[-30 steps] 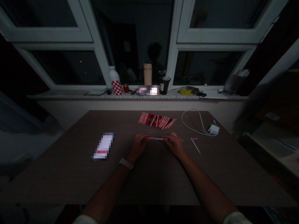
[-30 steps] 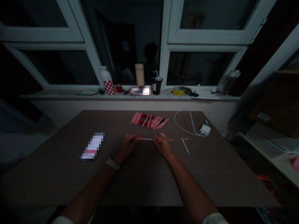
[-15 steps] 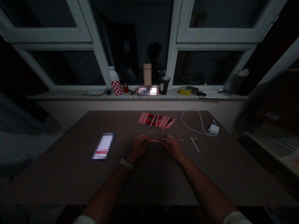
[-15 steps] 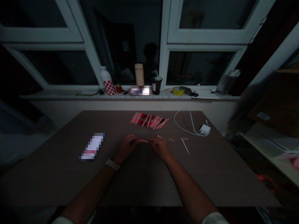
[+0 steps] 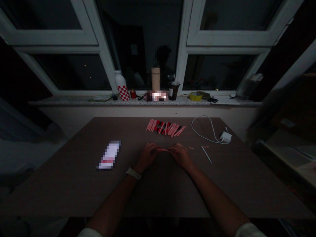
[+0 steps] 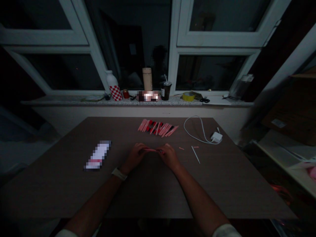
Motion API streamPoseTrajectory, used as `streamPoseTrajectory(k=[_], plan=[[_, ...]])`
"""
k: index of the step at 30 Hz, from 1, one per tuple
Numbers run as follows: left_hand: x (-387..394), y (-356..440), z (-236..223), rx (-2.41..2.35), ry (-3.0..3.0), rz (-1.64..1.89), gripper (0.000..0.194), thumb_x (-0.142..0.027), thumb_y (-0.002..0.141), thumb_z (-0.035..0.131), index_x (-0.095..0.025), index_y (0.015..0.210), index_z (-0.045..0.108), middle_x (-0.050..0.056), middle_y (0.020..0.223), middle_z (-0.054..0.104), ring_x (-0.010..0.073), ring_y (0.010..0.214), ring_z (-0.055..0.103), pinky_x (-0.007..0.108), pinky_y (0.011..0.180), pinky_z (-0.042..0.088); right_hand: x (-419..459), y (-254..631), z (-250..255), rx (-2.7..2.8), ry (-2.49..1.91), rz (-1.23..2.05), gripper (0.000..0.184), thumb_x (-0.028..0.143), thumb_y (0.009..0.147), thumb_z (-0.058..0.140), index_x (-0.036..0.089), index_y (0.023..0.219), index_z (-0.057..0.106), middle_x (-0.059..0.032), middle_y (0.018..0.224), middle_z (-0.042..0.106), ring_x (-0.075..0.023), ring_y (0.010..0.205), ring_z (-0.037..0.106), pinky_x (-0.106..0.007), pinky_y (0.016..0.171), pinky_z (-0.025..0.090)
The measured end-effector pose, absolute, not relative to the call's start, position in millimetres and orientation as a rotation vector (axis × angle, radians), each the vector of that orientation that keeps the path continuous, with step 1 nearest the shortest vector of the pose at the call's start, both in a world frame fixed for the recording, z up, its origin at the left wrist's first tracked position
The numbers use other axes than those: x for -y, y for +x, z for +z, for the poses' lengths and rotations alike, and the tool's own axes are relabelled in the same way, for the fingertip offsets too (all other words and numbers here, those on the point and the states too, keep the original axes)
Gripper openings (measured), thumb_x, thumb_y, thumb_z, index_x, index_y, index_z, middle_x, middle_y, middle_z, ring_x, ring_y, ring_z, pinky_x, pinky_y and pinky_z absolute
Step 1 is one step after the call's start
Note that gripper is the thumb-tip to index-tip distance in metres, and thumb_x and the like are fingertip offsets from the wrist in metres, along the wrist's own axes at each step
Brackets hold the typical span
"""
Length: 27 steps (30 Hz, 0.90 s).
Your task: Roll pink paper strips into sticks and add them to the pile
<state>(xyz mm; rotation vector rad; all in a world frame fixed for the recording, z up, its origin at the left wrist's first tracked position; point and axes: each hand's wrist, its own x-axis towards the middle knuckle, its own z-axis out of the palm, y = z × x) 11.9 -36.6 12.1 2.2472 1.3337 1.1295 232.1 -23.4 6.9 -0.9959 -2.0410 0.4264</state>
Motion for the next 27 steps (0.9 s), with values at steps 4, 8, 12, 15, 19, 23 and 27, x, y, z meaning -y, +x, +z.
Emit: streamPoseTrajectory(k=[4,8,12,15,19,23,27], plan=[[36,11,11,-1.325,2.250,1.106,0.022,-0.037,0.091,0.053,-0.021,0.097,0.067,0.005,0.094,0.065,0.0191,0.092,0.056,0.035,0.086,0.042,24,229,3,2.029,-1.035,0.437,0.012,0.021,0.084,0.065,0.023,0.093,0.073,-0.0036,0.079,0.069,-0.0164,0.071,0.060,-0.027,0.066,0.047],[36,11,10,-1.315,2.232,1.128,0.020,-0.036,0.089,0.057,-0.020,0.095,0.067,0.005,0.092,0.065,0.0189,0.091,0.056,0.033,0.083,0.043,24,229,1,1.979,-1.077,0.490,0.013,0.027,0.084,0.065,0.023,0.094,0.073,-0.0035,0.081,0.068,-0.0145,0.066,0.061,-0.025,0.062,0.048],[38,13,13,-1.290,2.212,1.153,0.018,-0.034,0.088,0.059,-0.019,0.093,0.067,0.005,0.091,0.065,0.0184,0.090,0.056,0.032,0.081,0.044,25,228,1,1.934,-1.044,0.552,0.013,0.028,0.083,0.066,0.023,0.094,0.072,-0.0037,0.084,0.070,-0.0154,0.071,0.064,-0.025,0.065,0.050],[40,14,17,-1.287,2.208,1.139,0.018,-0.035,0.088,0.058,-0.020,0.093,0.068,0.004,0.090,0.066,0.0181,0.089,0.056,0.032,0.082,0.044,25,228,0,1.881,-1.016,0.622,0.015,0.028,0.082,0.066,0.022,0.095,0.071,-0.0041,0.085,0.071,-0.0163,0.075,0.067,-0.026,0.066,0.051],[41,14,19,-1.324,2.191,1.152,0.019,-0.036,0.088,0.058,-0.020,0.092,0.068,0.004,0.090,0.067,0.0186,0.090,0.057,0.033,0.082,0.044,22,229,-3,1.834,-1.014,0.643,0.021,0.030,0.080,0.068,0.022,0.099,0.069,-0.0041,0.085,0.073,-0.0175,0.076,0.068,-0.028,0.068,0.051],[42,14,20,-1.324,2.210,1.131,0.021,-0.038,0.088,0.057,-0.021,0.094,0.069,0.005,0.091,0.067,0.0196,0.091,0.057,0.035,0.082,0.044,20,230,-5,1.784,-1.030,0.639,0.027,0.031,0.078,0.068,0.021,0.103,0.068,-0.0032,0.082,0.074,-0.0173,0.071,0.067,-0.029,0.067,0.049],[43,15,21,-1.310,2.260,1.124,0.021,-0.038,0.088,0.057,-0.021,0.092,0.068,0.005,0.090,0.067,0.0192,0.088,0.057,0.035,0.081,0.044,20,228,-5,1.761,-1.027,0.667,0.027,0.032,0.076,0.069,0.020,0.100,0.070,-0.0035,0.077,0.074,-0.0152,0.060,0.062,-0.027,0.061,0.047]])
